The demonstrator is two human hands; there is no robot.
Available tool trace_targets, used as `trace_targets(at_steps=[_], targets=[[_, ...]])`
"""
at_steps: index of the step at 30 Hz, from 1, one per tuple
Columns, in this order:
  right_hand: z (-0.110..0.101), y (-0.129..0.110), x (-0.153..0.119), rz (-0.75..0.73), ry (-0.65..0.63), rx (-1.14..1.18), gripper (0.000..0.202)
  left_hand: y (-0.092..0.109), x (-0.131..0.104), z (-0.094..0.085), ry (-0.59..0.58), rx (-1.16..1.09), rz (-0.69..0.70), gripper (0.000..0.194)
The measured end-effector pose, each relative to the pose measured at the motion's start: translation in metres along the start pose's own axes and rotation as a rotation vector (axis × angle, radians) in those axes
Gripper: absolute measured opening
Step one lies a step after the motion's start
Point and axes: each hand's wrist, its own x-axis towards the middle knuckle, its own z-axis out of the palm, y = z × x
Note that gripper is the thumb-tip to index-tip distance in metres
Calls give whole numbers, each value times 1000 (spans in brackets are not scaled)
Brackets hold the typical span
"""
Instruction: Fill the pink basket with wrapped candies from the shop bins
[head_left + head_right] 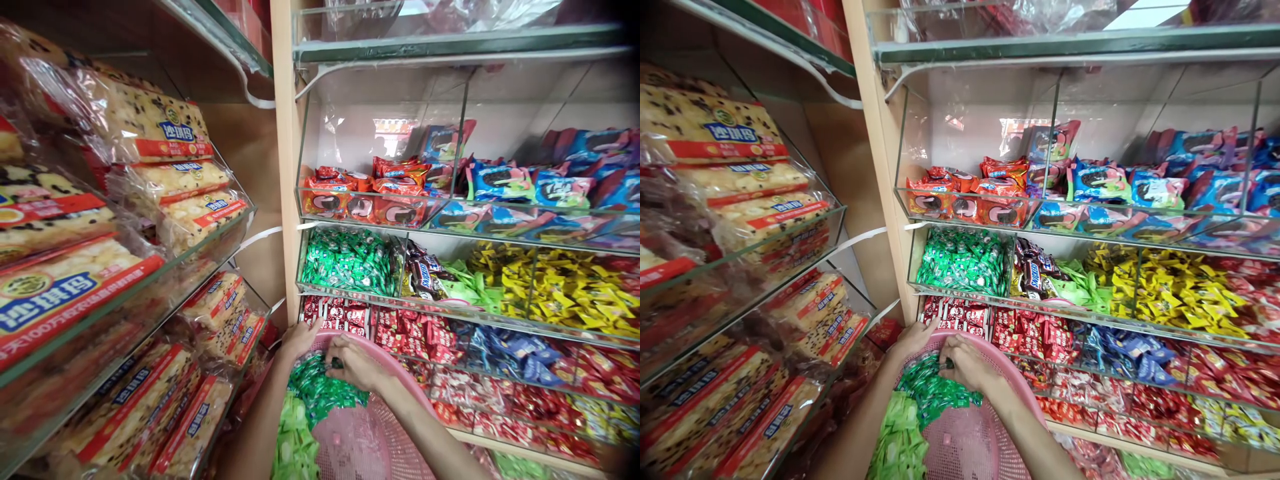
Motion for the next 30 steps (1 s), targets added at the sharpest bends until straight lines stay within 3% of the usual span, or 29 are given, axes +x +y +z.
trace_targets(at_steps=[5,19,24,30], targets=[[4,-11,0,11,-27,-50,8,-2,3,3,23,8,-4,93],[1,-25,3,87,-63,-146,12,0,1,2,22,12,1,90],[4,-21,4,37,-28,-146,12,-2,3,5,32,10,5,91],[2,-15,3,-57,0,-159,26,-1,2,4,23,17,5,90]])
